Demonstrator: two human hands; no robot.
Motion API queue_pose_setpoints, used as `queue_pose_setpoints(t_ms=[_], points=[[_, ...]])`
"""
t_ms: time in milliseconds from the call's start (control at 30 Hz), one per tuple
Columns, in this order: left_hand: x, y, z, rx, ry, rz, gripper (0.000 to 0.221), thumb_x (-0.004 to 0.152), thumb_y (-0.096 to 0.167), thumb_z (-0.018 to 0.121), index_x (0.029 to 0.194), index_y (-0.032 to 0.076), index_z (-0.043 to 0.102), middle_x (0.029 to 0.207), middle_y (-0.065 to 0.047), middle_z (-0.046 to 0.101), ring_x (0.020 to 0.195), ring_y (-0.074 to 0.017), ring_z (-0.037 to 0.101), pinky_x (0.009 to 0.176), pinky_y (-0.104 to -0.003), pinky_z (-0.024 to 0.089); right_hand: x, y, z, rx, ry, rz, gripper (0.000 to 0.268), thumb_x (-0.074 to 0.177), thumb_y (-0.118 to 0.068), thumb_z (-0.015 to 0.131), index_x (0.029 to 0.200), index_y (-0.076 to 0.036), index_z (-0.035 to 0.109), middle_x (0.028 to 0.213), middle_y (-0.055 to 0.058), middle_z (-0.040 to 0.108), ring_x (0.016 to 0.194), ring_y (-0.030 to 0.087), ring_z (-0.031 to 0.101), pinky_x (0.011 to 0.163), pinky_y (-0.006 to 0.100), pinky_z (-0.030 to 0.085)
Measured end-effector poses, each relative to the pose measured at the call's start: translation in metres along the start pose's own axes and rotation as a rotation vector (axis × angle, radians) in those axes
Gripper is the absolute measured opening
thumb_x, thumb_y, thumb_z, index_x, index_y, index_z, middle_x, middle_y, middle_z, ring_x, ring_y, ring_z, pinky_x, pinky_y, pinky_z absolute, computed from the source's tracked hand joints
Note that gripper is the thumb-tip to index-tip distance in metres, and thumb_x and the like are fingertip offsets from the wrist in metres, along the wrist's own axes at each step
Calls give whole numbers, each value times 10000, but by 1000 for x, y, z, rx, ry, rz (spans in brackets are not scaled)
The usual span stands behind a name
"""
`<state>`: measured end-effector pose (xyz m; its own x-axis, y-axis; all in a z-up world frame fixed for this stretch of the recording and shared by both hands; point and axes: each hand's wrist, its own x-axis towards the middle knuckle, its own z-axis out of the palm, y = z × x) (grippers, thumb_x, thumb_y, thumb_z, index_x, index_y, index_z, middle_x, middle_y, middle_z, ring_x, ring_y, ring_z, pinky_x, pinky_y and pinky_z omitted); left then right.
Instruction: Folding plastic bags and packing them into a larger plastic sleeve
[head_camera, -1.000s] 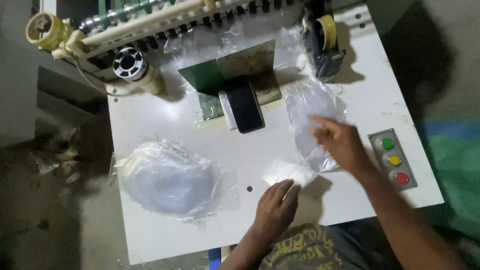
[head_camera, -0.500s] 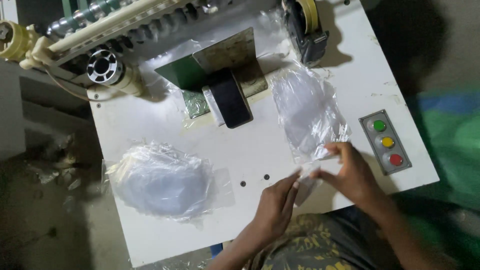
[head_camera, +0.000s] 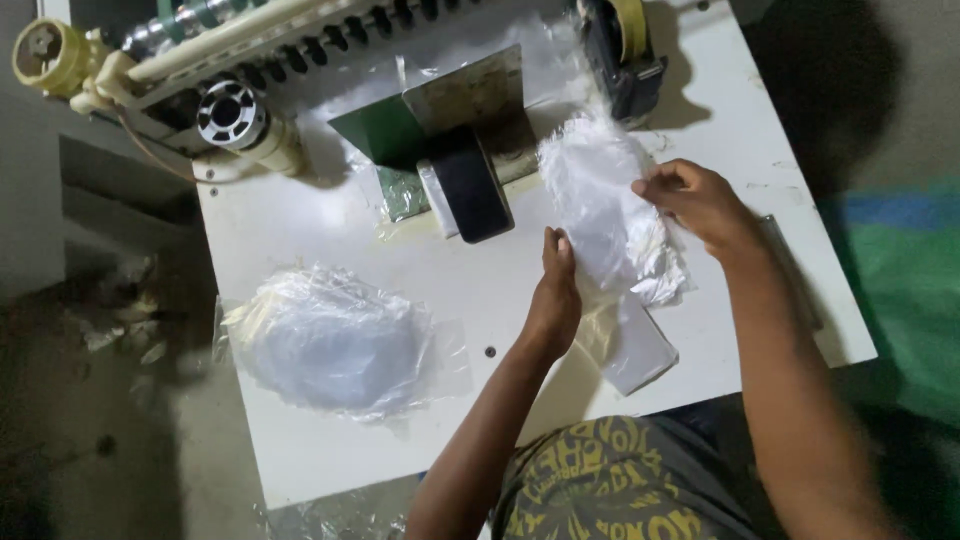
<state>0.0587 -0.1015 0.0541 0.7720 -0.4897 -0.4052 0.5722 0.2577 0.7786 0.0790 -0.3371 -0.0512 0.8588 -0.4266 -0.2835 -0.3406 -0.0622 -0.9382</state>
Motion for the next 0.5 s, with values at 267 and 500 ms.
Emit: queue_pose_setpoints(t_ms=[267, 500], points=[[32, -31, -24, 114, 182, 51, 1184, 891, 580, 690, 1641, 41, -51, 1619, -208, 122, 1503, -332, 164, 1256, -498, 111, 0, -28, 18, 135, -211, 21, 313, 831, -101, 863, 1069, 26, 705, 853, 74, 672, 736, 172, 646, 611, 342, 563], [15, 35, -27, 554, 209, 434, 571, 631, 387, 959, 865, 31, 580, 753, -106, 585, 690, -223, 590, 666, -359, 469, -86, -146, 25, 10, -276, -259, 349, 893, -118, 834, 1171, -2, 659, 955, 121, 712, 867, 182, 695, 763, 409, 613]])
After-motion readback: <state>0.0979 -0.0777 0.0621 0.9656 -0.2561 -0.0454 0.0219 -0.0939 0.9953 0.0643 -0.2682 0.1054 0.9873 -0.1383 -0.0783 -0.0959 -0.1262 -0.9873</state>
